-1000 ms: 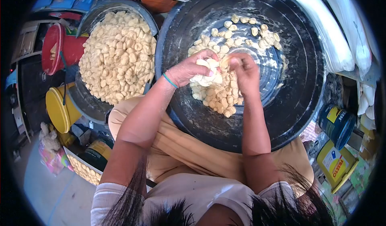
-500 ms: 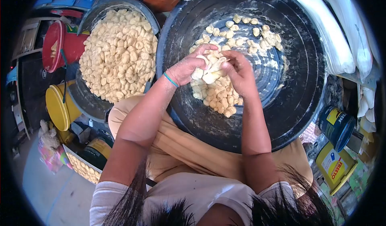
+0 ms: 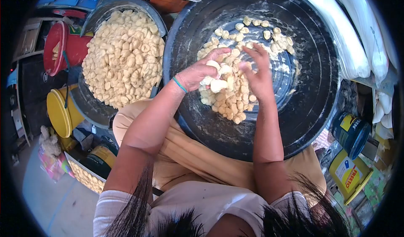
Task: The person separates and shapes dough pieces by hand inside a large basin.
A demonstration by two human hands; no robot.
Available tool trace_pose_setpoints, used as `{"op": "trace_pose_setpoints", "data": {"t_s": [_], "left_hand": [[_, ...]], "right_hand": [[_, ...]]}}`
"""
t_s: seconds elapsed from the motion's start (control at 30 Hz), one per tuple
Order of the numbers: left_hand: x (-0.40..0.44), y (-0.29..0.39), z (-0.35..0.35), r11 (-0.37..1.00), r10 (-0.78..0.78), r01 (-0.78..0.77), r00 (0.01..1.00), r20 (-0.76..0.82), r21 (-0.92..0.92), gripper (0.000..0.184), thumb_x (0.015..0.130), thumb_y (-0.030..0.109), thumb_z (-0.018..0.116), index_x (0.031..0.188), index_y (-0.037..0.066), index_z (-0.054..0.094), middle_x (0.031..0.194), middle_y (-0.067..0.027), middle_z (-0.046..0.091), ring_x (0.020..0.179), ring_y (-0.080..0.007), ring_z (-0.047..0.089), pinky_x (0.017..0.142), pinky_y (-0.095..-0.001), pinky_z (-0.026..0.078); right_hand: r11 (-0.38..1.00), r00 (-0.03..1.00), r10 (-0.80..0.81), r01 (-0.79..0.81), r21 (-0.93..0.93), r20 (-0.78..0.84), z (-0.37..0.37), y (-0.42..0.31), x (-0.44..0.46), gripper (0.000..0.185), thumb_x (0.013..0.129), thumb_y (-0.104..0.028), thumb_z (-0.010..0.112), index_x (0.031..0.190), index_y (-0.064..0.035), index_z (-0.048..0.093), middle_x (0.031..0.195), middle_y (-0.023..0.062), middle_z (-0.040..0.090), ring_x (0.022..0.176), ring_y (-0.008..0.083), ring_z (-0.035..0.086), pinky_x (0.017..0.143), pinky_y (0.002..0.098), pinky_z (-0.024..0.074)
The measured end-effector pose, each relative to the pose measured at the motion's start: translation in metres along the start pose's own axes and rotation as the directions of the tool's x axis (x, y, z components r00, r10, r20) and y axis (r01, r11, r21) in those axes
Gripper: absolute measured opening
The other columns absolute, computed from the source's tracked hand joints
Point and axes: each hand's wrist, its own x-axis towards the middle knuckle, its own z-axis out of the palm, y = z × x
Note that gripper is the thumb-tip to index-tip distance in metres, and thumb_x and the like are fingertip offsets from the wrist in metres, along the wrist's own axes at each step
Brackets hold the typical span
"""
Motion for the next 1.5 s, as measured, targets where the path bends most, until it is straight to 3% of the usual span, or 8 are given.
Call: {"op": "trace_pose_setpoints", "data": {"t_s": [0.17, 0.3, 0.57, 0.73, 0.83, 0.97, 1.27, 1.5], "left_hand": [[-0.003, 0.005, 0.002, 0.983, -0.078, 0.089, 0.994, 0.074, -0.158, 0.084, 0.065, 0.004, 0.054, 0.144, 0.013, 0.025, 0.105, -0.0158, 0.060, 0.087, -0.0218, 0.064, 0.079, -0.0318, 0.053], [-0.002, 0.009, -0.006, 0.980, -0.074, 0.096, 0.989, 0.129, -0.173, 0.084, 0.065, 0.004, 0.054, 0.144, 0.012, 0.025, 0.100, -0.0195, 0.061, 0.089, -0.0231, 0.064, 0.081, -0.0332, 0.053], [-0.001, 0.011, 0.004, 0.996, 0.061, -0.065, 0.995, -0.074, -0.058, 0.073, 0.070, 0.008, 0.054, 0.140, 0.010, 0.032, 0.109, -0.0134, 0.058, 0.087, -0.0201, 0.063, 0.073, -0.0306, 0.053], [0.000, 0.007, -0.010, 0.982, 0.001, -0.013, 0.998, -0.068, -0.189, 0.061, 0.073, 0.006, 0.053, 0.133, 0.009, 0.040, 0.112, -0.0118, 0.056, 0.092, -0.0184, 0.061, 0.071, -0.0271, 0.053], [0.003, 0.003, -0.004, 0.945, 0.061, -0.094, 0.992, -0.112, -0.314, 0.053, 0.077, 0.000, 0.053, 0.128, 0.007, 0.043, 0.109, -0.0104, 0.057, 0.091, -0.0175, 0.060, 0.069, -0.0264, 0.053], [0.004, 0.008, -0.004, 0.958, 0.158, -0.201, 0.965, -0.209, -0.204, 0.051, 0.077, -0.002, 0.058, 0.125, 0.007, 0.046, 0.101, -0.0064, 0.057, 0.087, -0.0160, 0.059, 0.068, -0.0263, 0.052], [0.006, 0.008, -0.019, 0.929, 0.239, -0.309, 0.922, -0.305, -0.205, 0.045, 0.078, -0.005, 0.057, 0.122, 0.004, 0.049, 0.103, -0.0079, 0.055, 0.092, -0.0191, 0.059, 0.075, -0.0314, 0.054], [0.007, -0.001, 0.001, 0.942, 0.069, -0.094, 0.994, -0.087, -0.321, 0.051, 0.092, 0.022, 0.051, 0.137, 0.006, 0.034, 0.127, -0.0135, 0.050, 0.106, -0.0227, 0.058, 0.087, -0.0364, 0.051]], "right_hand": [[0.984, 0.975, -0.171, 0.176, -0.021, 0.139, 0.015, 0.025, -0.002, 0.030, 0.082, -0.023, 0.068, 0.107, -0.0077, 0.062, 0.124, 0.0157, 0.052, 0.120, 0.0323, 0.045, 0.099, 0.0418, 0.0368], [0.838, 0.926, 0.375, -0.319, 0.443, -0.043, 0.011, 0.033, 0.001, 0.030, 0.093, -0.028, 0.056, 0.105, -0.0012, 0.060, 0.117, 0.0145, 0.056, 0.107, 0.0230, 0.054, 0.092, 0.0361, 0.0428], [0.731, 0.855, 0.288, -0.487, 0.478, 0.431, 0.016, 0.016, -0.017, 0.040, 0.092, -0.029, 0.056, 0.124, -0.0037, 0.054, 0.125, 0.0164, 0.052, 0.111, 0.0272, 0.052, 0.092, 0.0378, 0.0447], [0.980, 0.976, 0.187, -0.178, 0.084, -0.112, 0.009, 0.029, -0.009, 0.050, 0.086, -0.025, 0.064, 0.130, -0.0050, 0.049, 0.139, 0.0185, 0.036, 0.124, 0.0290, 0.043, 0.106, 0.0399, 0.0314], [0.967, 0.919, 0.111, -0.188, 0.172, 0.379, 0.014, 0.009, -0.014, 0.061, 0.085, -0.020, 0.066, 0.138, -0.0077, 0.039, 0.140, 0.0184, 0.034, 0.128, 0.0287, 0.039, 0.106, 0.0385, 0.0311], [0.685, 0.917, 0.225, -0.390, 0.616, 0.331, 0.041, 0.015, -0.017, 0.066, 0.081, -0.002, 0.064, 0.138, -0.0070, 0.031, 0.099, 0.0089, 0.059, 0.096, 0.0166, 0.056, 0.086, 0.0307, 0.0443], [0.511, 0.920, 0.374, -0.311, 0.802, 0.119, 0.014, 0.045, -0.018, 0.017, 0.082, -0.012, 0.062, 0.096, -0.0053, 0.058, 0.095, 0.0075, 0.057, 0.090, 0.0178, 0.055, 0.080, 0.0322, 0.0457], [0.988, 0.989, -0.061, 0.040, 0.152, 0.135, 0.028, 0.021, -0.009, 0.048, 0.074, -0.014, 0.073, 0.119, -0.0119, 0.057, 0.132, 0.0180, 0.045, 0.128, 0.0339, 0.036, 0.106, 0.0427, 0.0299]]}}
